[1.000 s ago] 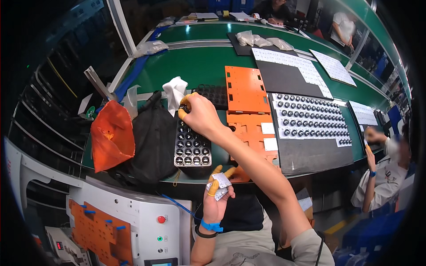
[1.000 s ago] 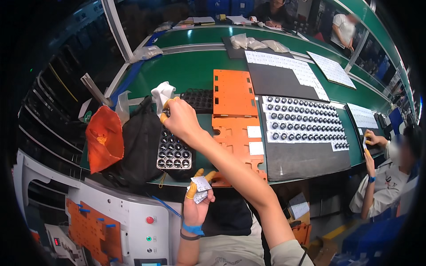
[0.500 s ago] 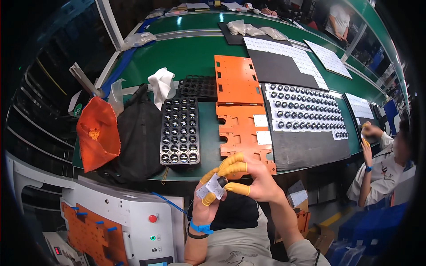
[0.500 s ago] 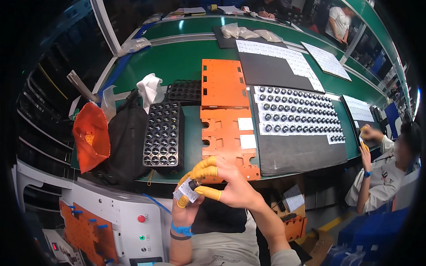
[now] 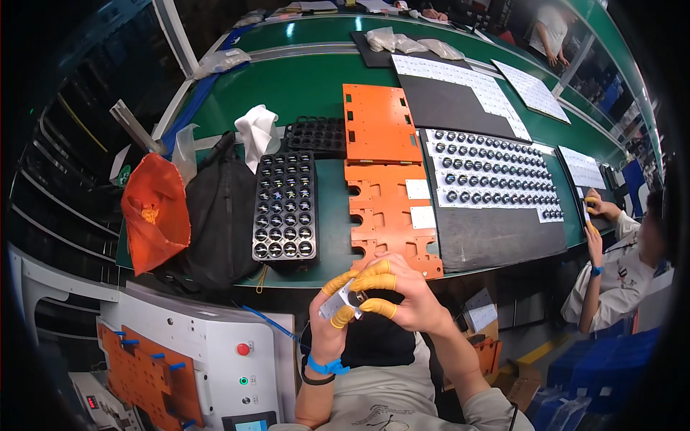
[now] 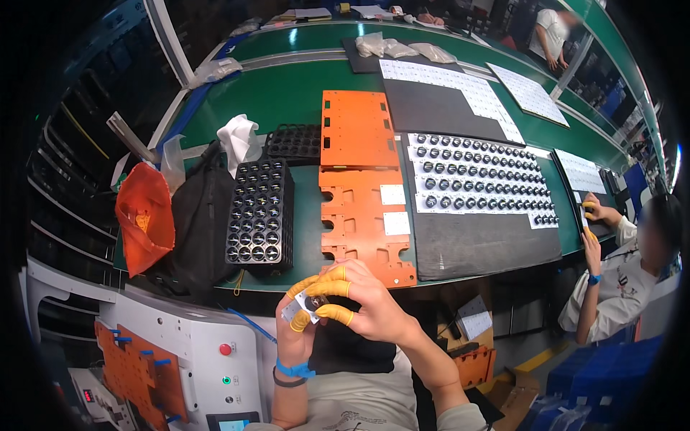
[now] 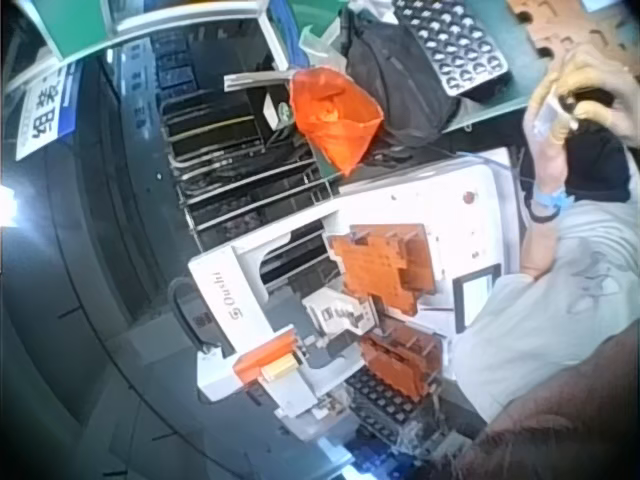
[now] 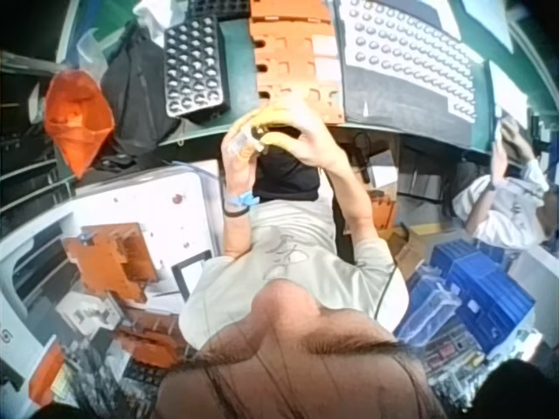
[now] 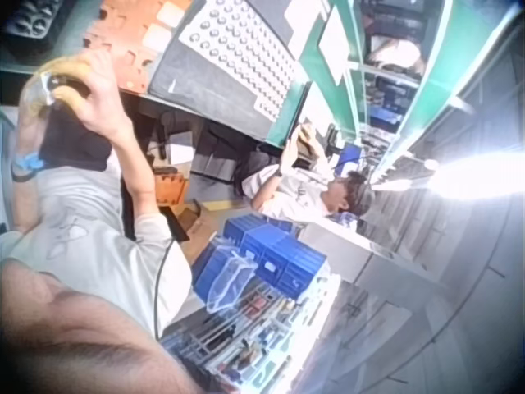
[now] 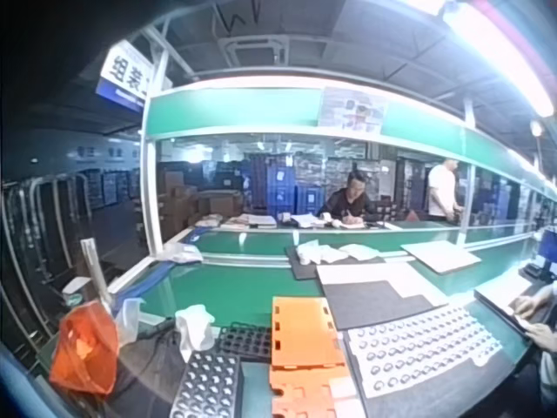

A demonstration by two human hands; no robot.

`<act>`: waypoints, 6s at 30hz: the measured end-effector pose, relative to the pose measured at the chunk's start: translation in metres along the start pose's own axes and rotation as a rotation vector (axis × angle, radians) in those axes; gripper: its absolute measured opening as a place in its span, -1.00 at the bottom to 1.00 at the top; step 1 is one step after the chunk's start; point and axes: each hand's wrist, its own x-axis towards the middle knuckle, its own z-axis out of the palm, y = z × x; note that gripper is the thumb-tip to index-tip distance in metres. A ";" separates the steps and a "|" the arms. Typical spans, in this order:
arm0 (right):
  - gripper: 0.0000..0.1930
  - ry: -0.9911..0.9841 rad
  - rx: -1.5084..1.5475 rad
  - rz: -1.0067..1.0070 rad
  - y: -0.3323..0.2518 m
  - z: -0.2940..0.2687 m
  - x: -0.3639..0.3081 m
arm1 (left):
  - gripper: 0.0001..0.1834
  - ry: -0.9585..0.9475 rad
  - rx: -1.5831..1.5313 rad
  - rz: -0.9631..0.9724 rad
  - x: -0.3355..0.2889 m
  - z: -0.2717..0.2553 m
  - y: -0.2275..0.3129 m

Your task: The person places small cylindrical components into an orange fixture, then uses a press machine to secure them. They repeat this process, picking components from a tray and placing them into the fixture before pressing.

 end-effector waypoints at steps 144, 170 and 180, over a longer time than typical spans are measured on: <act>0.33 0.038 -0.449 0.098 0.112 -0.041 0.314 | -0.74 -0.355 1.445 0.542 0.061 0.061 -0.054; 0.29 -0.804 -1.110 0.591 0.143 -0.041 0.317 | -0.51 -0.366 1.453 0.461 0.061 0.058 -0.057; -0.47 -0.277 -0.975 -0.168 0.107 -0.046 0.266 | -0.63 -0.198 1.141 0.533 0.068 0.064 -0.043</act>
